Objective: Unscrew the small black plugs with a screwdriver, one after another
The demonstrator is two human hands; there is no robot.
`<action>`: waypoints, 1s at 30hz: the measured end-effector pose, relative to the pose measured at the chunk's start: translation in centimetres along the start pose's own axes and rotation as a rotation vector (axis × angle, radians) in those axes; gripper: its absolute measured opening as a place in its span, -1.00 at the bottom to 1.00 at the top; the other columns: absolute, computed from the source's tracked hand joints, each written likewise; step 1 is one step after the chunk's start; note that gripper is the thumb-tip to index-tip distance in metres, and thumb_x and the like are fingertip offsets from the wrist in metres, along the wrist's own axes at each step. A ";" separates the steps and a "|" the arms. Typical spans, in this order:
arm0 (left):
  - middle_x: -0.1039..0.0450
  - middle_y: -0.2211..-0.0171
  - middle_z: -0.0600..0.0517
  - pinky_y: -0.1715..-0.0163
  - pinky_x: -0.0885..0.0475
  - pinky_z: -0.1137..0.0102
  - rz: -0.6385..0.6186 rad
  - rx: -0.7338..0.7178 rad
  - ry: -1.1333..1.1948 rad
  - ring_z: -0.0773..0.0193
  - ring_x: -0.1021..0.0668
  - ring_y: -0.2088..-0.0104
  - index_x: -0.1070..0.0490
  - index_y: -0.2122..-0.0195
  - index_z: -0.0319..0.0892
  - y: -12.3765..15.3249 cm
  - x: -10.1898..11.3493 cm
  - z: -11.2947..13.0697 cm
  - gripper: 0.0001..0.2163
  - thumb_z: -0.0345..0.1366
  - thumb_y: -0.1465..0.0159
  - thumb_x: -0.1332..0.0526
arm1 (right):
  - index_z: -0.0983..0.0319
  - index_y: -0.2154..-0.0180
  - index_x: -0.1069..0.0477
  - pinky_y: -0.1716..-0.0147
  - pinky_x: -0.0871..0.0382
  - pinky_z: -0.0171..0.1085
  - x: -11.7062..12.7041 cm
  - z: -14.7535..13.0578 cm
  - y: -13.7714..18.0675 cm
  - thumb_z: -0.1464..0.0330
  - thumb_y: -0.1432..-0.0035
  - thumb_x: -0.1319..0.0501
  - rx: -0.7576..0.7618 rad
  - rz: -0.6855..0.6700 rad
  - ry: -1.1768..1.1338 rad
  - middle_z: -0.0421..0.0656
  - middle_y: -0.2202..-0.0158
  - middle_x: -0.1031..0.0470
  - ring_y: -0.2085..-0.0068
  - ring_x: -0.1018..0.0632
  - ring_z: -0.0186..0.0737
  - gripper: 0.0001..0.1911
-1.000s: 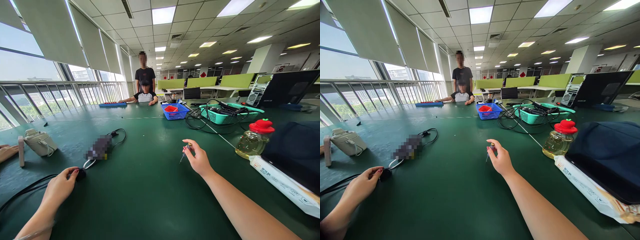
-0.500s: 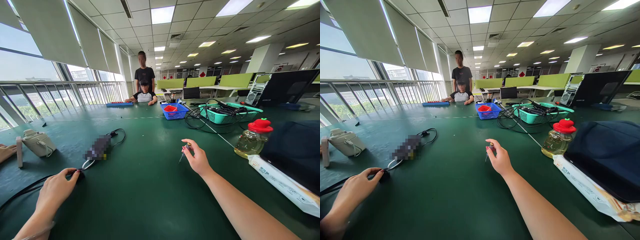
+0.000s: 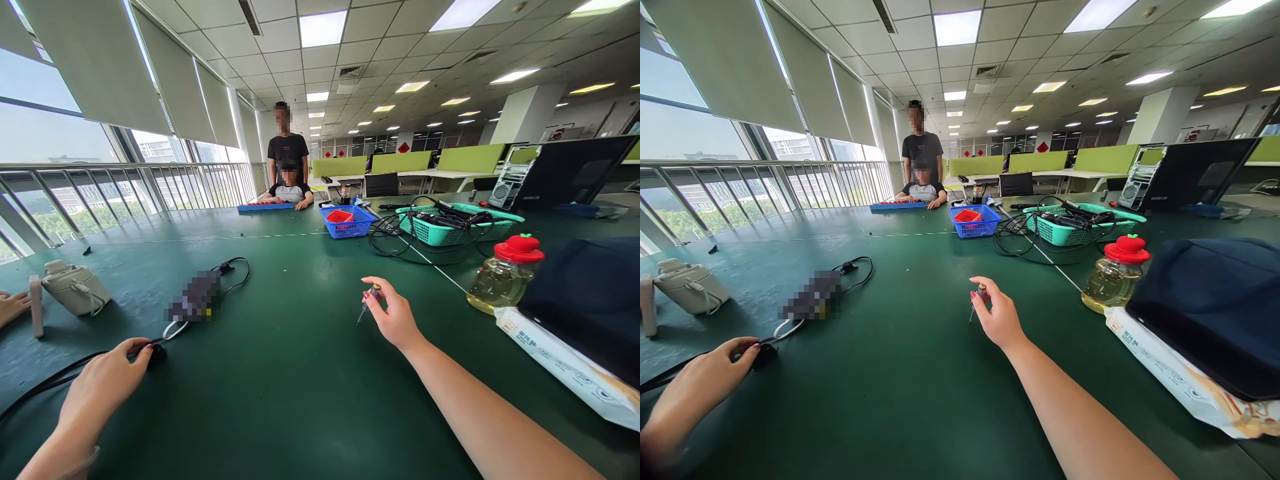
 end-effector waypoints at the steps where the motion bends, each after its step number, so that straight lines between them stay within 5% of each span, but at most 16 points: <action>1: -0.60 0.14 -0.22 0.18 -0.46 0.15 -0.002 -0.002 0.000 -0.16 -0.58 0.10 -0.45 -0.10 -0.17 -0.1 -0.1 -0.1 -0.48 0.00 -0.26 0.01 | 0.11 0.02 -0.38 0.37 -0.49 -0.27 0.0 0.0 0.0 0.24 -0.27 -0.09 0.000 -0.001 0.000 -0.19 0.38 -0.53 0.33 -0.61 -0.18 -0.72; 14: -0.60 0.16 -0.20 0.28 -0.46 0.23 -0.105 -0.014 -0.048 -0.11 -0.61 0.17 -0.36 -0.22 -0.07 -1.2 -1.2 -0.2 -0.43 0.06 -0.29 0.05 | 0.11 0.01 -0.38 0.36 -0.49 -0.26 -0.1 0.0 0.0 0.23 -0.27 -0.09 -0.014 -0.013 0.002 -0.18 0.39 -0.53 0.32 -0.60 -0.18 -0.71; 30: -0.55 0.01 -0.22 0.14 -0.44 0.16 -0.126 -0.019 -0.040 -0.17 -0.58 0.05 -0.35 -0.23 -0.08 -2.0 -2.6 -1.5 -0.45 0.03 -0.30 0.04 | 0.11 0.02 -0.38 0.35 -0.48 -0.26 -0.1 0.1 0.0 0.22 -0.27 -0.08 -0.012 -0.014 0.004 -0.18 0.39 -0.53 0.33 -0.60 -0.18 -0.71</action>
Point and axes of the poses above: each hand's wrist, its own y-axis away from the middle knuckle, its own x-axis out of the back of the hand, z = x × y, the point moved 9 cm from there along -y, towards the middle knuckle
